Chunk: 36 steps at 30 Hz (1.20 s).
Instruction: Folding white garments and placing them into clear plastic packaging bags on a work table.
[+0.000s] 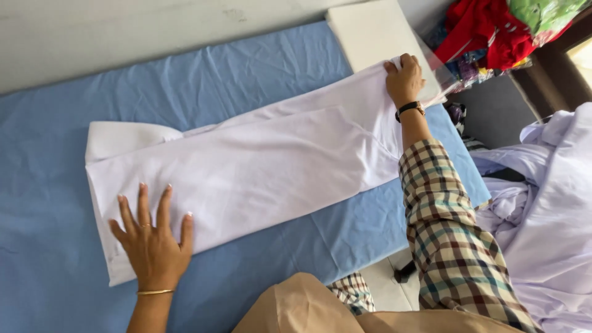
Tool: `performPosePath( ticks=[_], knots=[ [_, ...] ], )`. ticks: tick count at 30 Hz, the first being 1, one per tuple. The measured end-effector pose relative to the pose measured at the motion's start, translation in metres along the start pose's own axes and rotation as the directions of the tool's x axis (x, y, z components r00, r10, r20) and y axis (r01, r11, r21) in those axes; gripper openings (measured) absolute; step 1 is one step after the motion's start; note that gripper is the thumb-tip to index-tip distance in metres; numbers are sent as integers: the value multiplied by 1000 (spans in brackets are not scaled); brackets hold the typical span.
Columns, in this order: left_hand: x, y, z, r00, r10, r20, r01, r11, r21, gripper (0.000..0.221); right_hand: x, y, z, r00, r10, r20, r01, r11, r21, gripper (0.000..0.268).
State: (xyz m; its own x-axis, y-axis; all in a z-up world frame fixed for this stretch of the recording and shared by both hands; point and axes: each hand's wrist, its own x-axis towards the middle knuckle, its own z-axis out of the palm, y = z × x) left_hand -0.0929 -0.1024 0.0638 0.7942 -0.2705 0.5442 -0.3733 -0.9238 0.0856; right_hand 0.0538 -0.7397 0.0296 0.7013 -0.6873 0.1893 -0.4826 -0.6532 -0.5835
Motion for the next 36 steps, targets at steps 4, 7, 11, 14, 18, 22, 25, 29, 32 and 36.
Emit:
performPosePath(
  ticks=[4,7,11,14,18,22,25,29,32,36],
  knots=[
    [-14,1,14,867,-190,460,235,971,-42,74,-13,-5,-6,987,-113,-115,80,962,-261,29],
    [8,-2,11,849,-194,491,274,957,-95,72,-68,-48,-19,948,-310,76,319,918,-235,30],
    [36,-13,24,779,-317,541,411,910,-60,72,-118,-73,6,739,-570,358,606,795,16,15],
    [21,-25,35,821,-336,462,381,925,-5,74,-104,-62,18,765,-627,147,631,776,21,18],
    [12,-26,34,859,-320,400,355,935,-13,74,-106,-38,33,726,-664,176,685,719,-114,26],
    [18,-23,32,839,-342,423,381,925,-9,74,-140,-61,-20,823,-563,80,569,813,-128,26],
    [20,-23,33,826,-355,438,398,917,-5,76,-212,-66,-63,761,-634,137,646,726,-234,54],
    [14,-25,39,840,-335,427,364,931,16,79,-264,-9,-77,766,-498,406,610,764,-212,70],
    [20,-23,39,814,-359,457,385,922,39,80,-229,17,-100,858,-159,488,358,867,-347,73],
    [56,9,53,813,-388,433,418,908,28,74,-217,57,-105,905,-414,-99,377,887,-266,52]
  ],
)
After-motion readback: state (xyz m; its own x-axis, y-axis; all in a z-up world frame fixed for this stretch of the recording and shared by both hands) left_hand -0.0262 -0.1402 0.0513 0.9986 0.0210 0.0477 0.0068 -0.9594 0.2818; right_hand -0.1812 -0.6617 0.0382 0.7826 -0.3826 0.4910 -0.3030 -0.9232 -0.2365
